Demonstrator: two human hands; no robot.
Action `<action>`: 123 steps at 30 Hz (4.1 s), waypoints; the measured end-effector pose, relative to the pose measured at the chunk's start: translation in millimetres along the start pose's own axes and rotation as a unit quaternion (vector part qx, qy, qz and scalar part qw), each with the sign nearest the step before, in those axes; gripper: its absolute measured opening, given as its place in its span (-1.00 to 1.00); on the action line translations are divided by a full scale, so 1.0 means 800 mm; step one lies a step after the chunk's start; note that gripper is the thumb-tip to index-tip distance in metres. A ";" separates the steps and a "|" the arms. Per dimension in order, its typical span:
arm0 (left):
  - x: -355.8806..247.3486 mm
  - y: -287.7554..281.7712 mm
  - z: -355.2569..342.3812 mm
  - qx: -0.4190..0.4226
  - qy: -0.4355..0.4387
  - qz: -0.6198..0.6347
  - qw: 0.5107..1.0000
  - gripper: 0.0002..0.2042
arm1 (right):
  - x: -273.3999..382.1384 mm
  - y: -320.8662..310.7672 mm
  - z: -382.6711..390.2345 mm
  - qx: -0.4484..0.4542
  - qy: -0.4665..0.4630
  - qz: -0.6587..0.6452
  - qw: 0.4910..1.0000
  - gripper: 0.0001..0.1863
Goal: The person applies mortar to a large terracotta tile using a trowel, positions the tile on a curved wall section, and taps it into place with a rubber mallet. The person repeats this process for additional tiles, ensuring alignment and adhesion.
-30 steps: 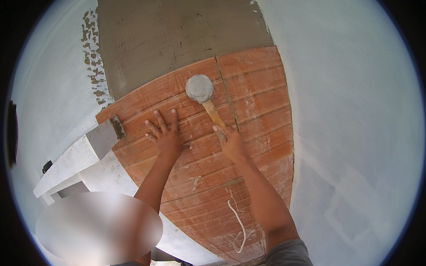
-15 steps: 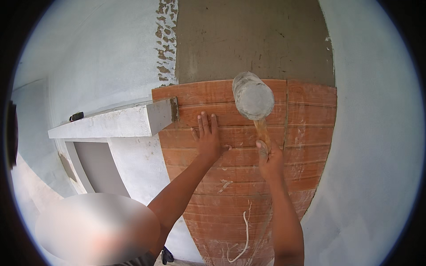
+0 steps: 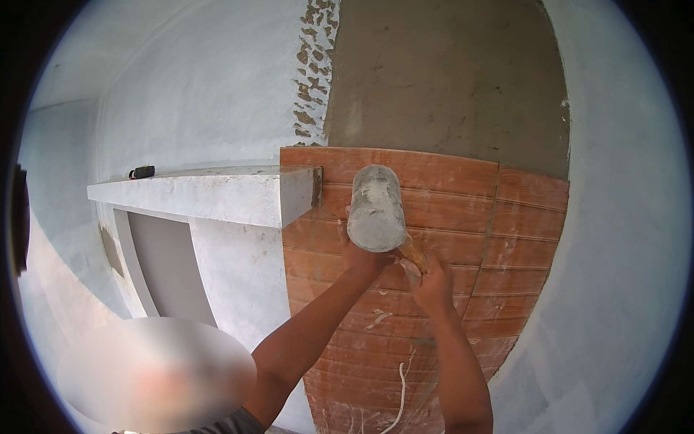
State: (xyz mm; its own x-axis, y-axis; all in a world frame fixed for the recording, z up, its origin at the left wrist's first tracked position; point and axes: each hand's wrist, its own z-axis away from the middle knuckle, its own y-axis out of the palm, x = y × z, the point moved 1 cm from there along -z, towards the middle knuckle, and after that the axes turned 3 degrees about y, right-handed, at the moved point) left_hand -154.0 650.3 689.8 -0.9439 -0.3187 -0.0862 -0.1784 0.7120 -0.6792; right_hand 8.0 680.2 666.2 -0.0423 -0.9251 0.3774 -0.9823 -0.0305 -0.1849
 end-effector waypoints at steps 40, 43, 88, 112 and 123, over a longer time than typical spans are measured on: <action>0.142 0.021 0.054 -0.048 -0.092 0.016 0.994 0.41 | -0.076 0.023 0.104 -0.038 0.069 -0.006 0.997 -0.59; 0.152 0.019 0.053 -0.039 -0.077 -0.004 0.996 0.36 | -0.075 0.013 0.087 0.038 0.218 0.042 0.974 -0.56; -0.027 0.026 0.008 0.028 0.104 -0.074 0.991 0.10 | -0.145 -0.034 0.123 -0.143 0.288 -0.067 0.945 -0.53; -0.028 -0.060 0.006 0.120 0.114 -0.058 0.984 -0.02 | -0.069 -0.064 0.116 -0.048 0.225 -0.117 0.966 -0.55; 0.159 -0.282 -0.189 0.126 0.091 -0.134 0.979 -0.58 | -0.017 -0.162 0.514 0.160 0.466 -0.039 0.869 -0.54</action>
State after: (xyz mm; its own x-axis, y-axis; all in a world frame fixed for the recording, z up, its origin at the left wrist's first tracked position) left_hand -275.4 543.5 942.4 -0.9105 -0.3405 0.2347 -0.3738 0.4345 -0.8194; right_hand 211.1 541.2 311.9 -0.2536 -0.2112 0.9440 -0.8941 -0.3213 -0.3121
